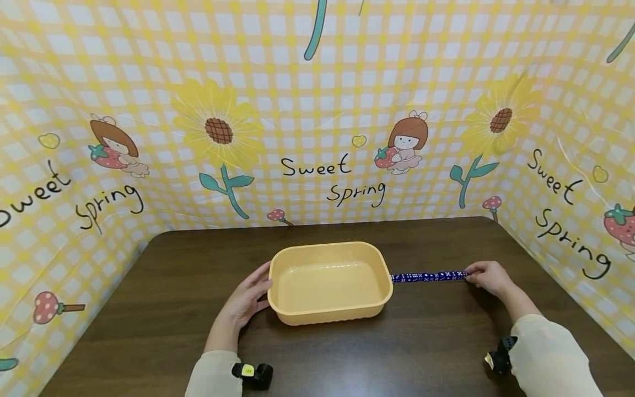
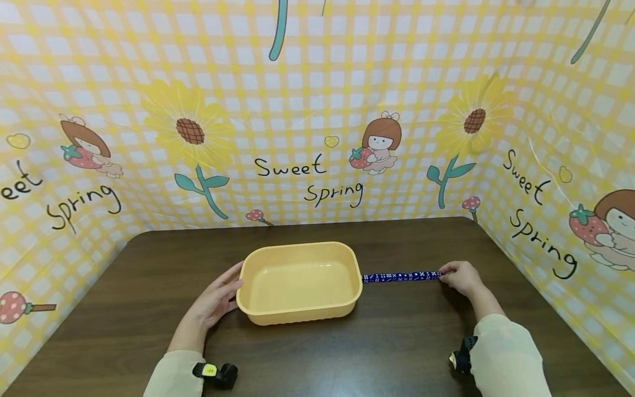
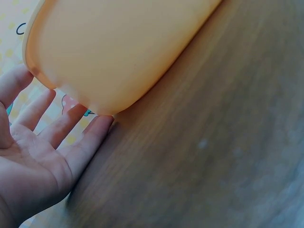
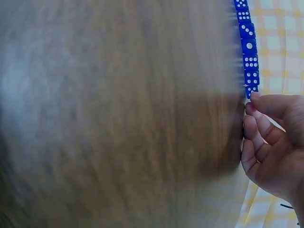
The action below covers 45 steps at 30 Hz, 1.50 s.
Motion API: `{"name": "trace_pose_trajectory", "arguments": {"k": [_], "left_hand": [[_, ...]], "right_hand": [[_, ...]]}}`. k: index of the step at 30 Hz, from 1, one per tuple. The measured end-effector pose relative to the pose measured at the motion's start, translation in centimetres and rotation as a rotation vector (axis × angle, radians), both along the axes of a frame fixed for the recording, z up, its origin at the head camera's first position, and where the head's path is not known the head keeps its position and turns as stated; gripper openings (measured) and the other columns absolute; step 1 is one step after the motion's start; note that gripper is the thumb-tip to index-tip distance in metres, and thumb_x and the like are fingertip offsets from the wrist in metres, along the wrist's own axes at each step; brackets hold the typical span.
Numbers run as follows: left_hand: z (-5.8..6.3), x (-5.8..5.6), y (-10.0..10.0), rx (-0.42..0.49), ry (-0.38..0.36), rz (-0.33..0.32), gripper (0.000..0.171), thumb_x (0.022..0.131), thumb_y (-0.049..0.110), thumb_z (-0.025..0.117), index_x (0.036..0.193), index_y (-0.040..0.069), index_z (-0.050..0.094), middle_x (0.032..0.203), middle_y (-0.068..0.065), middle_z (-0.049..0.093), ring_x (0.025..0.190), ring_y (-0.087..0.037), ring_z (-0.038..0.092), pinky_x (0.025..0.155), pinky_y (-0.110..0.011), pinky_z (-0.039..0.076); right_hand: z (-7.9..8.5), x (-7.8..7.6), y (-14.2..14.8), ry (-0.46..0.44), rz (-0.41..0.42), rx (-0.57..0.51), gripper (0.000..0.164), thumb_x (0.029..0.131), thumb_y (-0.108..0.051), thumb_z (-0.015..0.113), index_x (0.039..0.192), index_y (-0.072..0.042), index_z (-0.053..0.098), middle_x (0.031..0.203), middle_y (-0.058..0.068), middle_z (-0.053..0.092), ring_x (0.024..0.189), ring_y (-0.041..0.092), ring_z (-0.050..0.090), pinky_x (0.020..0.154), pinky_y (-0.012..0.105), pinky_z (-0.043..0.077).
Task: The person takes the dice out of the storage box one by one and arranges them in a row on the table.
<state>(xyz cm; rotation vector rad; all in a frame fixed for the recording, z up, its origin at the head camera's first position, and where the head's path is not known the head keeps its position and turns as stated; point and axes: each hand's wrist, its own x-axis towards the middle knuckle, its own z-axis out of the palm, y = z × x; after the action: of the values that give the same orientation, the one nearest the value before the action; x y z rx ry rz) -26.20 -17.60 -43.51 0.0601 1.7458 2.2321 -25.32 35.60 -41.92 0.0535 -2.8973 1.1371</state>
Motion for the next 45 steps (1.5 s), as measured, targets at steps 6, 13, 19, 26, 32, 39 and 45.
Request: {"name": "trace_pose_trajectory", "arguments": {"k": [6, 13, 19, 26, 32, 39, 45], "left_hand": [[0.0, 0.0, 0.0, 0.0, 0.002, 0.001, 0.056, 0.085, 0.011, 0.052, 0.135, 0.017, 0.028, 0.136, -0.012, 0.029, 0.114, -0.026, 0.037, 0.079, -0.041, 0.04], [0.0, -0.1, 0.1, 0.0, 0.005, -0.006, 0.058, 0.084, 0.012, 0.054, 0.136, 0.017, 0.028, 0.136, -0.011, 0.028, 0.113, -0.024, 0.038, 0.079, -0.041, 0.039], [0.1, -0.2, 0.3, 0.002, 0.004, -0.009, 0.059, 0.084, 0.013, 0.054, 0.136, 0.017, 0.027, 0.136, -0.011, 0.028, 0.112, -0.023, 0.039, 0.079, -0.041, 0.039], [0.1, -0.3, 0.4, 0.005, 0.002, -0.007, 0.058, 0.084, 0.013, 0.055, 0.135, 0.017, 0.029, 0.135, -0.011, 0.029, 0.11, -0.022, 0.041, 0.078, -0.041, 0.04], [0.1, -0.5, 0.2, 0.0, -0.001, -0.014, 0.056, 0.085, 0.012, 0.053, 0.135, 0.016, 0.028, 0.135, -0.012, 0.029, 0.112, -0.025, 0.039, 0.079, -0.041, 0.04], [0.2, -0.4, -0.5, -0.036, -0.011, 0.006, 0.059, 0.086, 0.022, 0.053, 0.137, 0.014, 0.024, 0.135, -0.014, 0.028, 0.11, -0.025, 0.041, 0.079, -0.041, 0.041], [1.1, -0.6, -1.9, -0.123, 0.008, 0.044, 0.057, 0.09, 0.027, 0.045, 0.137, 0.007, 0.019, 0.136, -0.018, 0.025, 0.119, -0.031, 0.03, 0.083, -0.042, 0.038]], "right_hand": [[0.1, -0.1, 0.0, -0.008, -0.006, -0.01, 0.019, 0.076, 0.002, 0.058, 0.09, 0.015, 0.055, 0.073, 0.012, 0.058, 0.057, 0.017, 0.049, 0.052, 0.031, 0.04], [-0.1, 0.1, 0.0, -0.003, -0.031, -0.02, 0.021, 0.075, 0.002, 0.059, 0.091, 0.015, 0.056, 0.072, 0.011, 0.058, 0.057, 0.016, 0.049, 0.052, 0.03, 0.041], [-0.3, 0.2, -0.1, 0.015, -0.051, -0.014, 0.023, 0.074, 0.0, 0.06, 0.093, 0.014, 0.057, 0.075, 0.013, 0.06, 0.057, 0.015, 0.049, 0.052, 0.029, 0.041], [-0.4, 0.5, -0.3, 0.046, -0.07, 0.022, 0.027, 0.074, -0.005, 0.063, 0.094, 0.012, 0.058, 0.078, 0.016, 0.062, 0.065, 0.015, 0.052, 0.057, 0.03, 0.04], [-0.5, 0.5, -0.5, 0.061, -0.074, 0.006, 0.031, 0.075, -0.006, 0.063, 0.098, 0.012, 0.057, 0.071, 0.01, 0.061, 0.062, 0.015, 0.05, 0.055, 0.03, 0.039], [-0.3, 0.8, -0.5, 0.047, -0.031, -0.019, 0.041, 0.075, -0.006, 0.063, 0.108, 0.014, 0.049, 0.07, 0.009, 0.061, 0.06, 0.017, 0.052, 0.053, 0.031, 0.04], [1.4, 1.3, 0.0, -0.023, -0.001, 0.026, 0.053, 0.079, -0.014, 0.06, 0.116, 0.017, 0.037, 0.077, 0.017, 0.061, 0.063, 0.024, 0.056, 0.056, 0.034, 0.042]]}}
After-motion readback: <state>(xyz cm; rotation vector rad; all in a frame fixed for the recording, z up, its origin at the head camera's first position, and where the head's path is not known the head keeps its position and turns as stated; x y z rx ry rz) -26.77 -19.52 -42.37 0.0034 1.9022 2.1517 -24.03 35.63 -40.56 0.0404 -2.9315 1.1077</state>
